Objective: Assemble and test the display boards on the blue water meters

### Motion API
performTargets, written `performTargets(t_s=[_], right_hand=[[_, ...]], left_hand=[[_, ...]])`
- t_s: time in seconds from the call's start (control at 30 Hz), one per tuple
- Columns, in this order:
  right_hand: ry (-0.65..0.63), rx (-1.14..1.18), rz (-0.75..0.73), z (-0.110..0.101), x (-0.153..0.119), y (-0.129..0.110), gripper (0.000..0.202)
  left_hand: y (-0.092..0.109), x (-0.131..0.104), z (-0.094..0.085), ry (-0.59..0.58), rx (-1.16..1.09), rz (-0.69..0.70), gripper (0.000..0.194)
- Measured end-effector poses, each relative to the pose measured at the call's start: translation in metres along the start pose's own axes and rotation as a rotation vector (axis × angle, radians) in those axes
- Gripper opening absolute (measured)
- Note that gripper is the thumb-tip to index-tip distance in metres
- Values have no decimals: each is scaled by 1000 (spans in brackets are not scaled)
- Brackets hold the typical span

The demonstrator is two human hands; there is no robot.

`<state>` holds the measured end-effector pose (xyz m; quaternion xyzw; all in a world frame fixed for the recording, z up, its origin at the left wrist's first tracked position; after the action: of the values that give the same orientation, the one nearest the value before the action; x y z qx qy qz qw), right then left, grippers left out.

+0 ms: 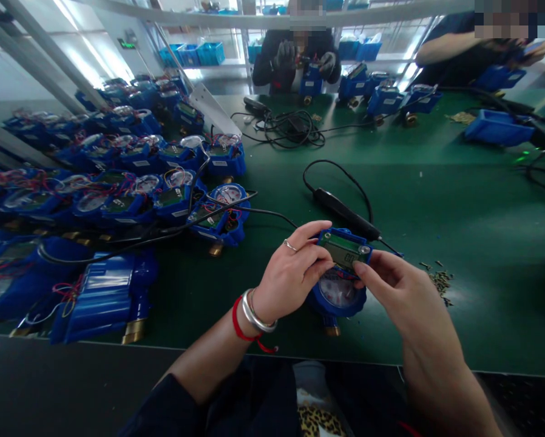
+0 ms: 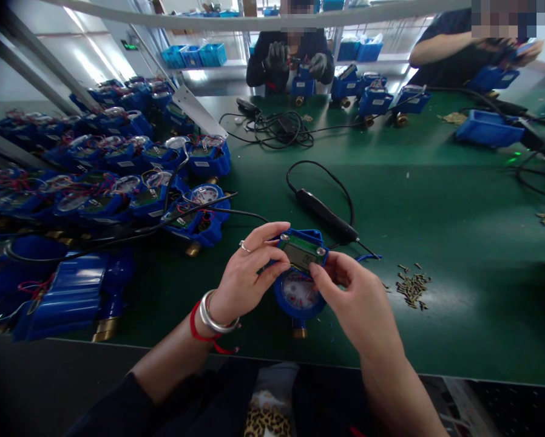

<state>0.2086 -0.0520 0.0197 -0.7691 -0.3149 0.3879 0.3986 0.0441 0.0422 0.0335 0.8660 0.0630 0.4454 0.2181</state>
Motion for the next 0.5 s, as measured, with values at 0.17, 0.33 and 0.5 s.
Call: performTargets(t_s=[0.17,0.33,0.5], right_hand=[[-14,-67,5,-4,0,-3,31],[-95,50,101,-4,8,-2,32],[-96,94,104,-7,12,-2,35]], left_hand=[[0,4,0,-89,108,8,10],[-5,0,-2,-40,-3,-65,7],[3,-1,1,-85,-32,-69,17]])
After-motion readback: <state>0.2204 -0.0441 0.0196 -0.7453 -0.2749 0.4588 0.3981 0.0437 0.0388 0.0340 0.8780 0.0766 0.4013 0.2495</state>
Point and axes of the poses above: each hand's wrist, its own x-axis towards the middle knuckle, its own z-axis out of the palm, y = z × x, the point moved 3 cm from there along x, towards the middle knuckle, and after that the axes turned 13 degrees about z, right-handed, at the moved point
